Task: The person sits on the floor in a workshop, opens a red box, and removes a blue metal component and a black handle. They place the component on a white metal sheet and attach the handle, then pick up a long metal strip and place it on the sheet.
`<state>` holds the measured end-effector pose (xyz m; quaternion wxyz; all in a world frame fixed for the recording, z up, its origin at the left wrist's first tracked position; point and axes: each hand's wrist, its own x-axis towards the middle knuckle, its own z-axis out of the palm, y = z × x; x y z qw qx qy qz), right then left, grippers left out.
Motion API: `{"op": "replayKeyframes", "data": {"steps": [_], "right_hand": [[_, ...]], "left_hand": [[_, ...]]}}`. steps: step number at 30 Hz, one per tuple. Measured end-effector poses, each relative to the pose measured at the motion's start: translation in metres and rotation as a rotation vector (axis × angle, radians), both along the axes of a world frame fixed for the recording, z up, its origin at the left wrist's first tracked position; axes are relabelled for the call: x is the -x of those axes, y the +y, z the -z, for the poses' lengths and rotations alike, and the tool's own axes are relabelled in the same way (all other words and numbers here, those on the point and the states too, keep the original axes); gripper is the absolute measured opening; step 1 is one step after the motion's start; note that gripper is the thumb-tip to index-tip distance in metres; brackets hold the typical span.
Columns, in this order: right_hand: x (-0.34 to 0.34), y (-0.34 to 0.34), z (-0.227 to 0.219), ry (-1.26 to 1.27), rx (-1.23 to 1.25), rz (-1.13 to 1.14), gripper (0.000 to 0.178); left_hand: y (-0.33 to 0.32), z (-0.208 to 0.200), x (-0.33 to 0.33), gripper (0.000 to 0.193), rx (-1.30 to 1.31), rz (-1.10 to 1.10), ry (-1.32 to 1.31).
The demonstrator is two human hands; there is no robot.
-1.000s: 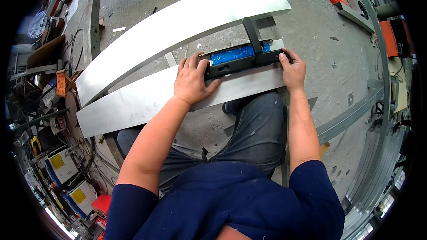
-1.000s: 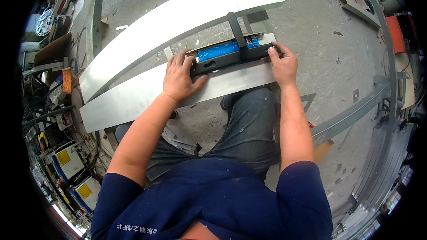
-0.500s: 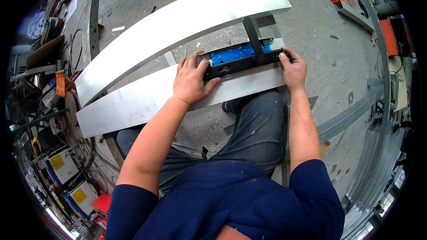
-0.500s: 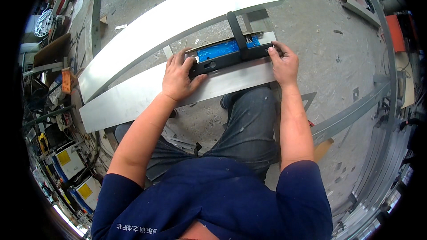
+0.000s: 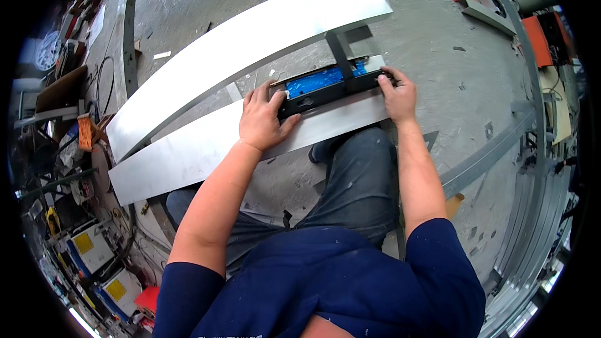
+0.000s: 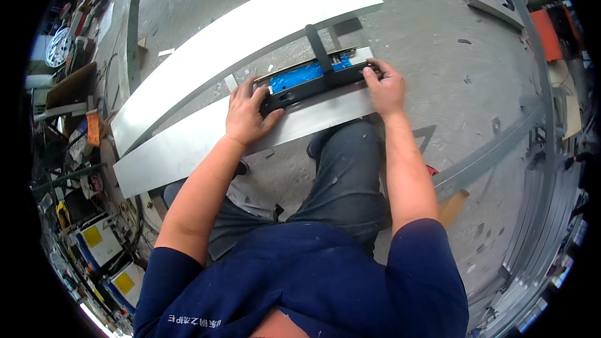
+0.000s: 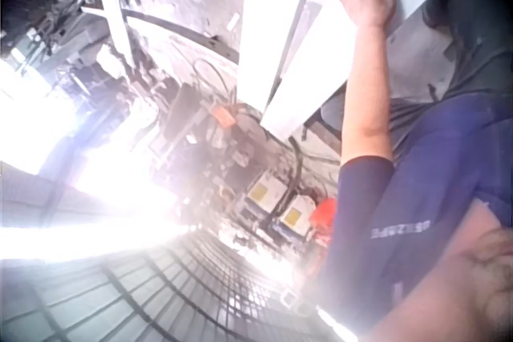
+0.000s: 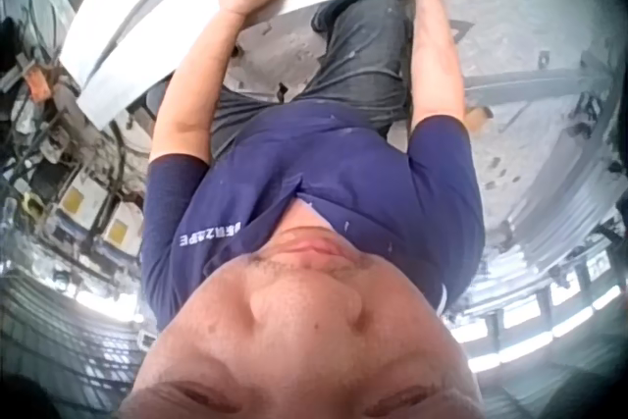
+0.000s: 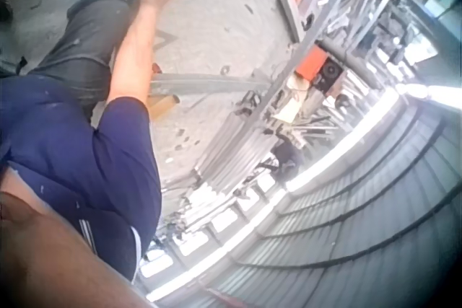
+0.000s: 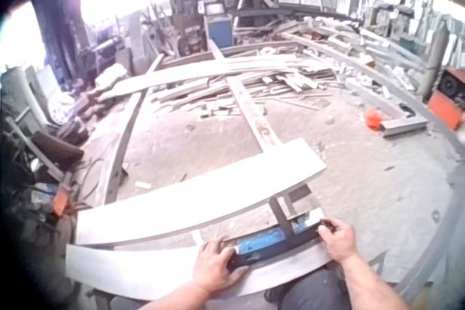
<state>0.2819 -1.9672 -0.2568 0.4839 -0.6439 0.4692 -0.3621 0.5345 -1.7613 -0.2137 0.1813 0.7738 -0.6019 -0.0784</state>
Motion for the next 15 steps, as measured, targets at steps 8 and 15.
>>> {"op": "replayKeyframes", "data": {"steps": [8, 15], "right_hand": [[0.012, -0.01, 0.011, -0.208, -0.177, 0.076, 0.024], [0.01, -0.01, 0.009, -0.405, -0.272, 0.121, 0.019]], "left_hand": [[-0.003, 0.003, 0.003, 0.05, 0.017, 0.011, 0.021], [0.001, 0.006, 0.003, 0.051, -0.002, -0.012, 0.001]]}}
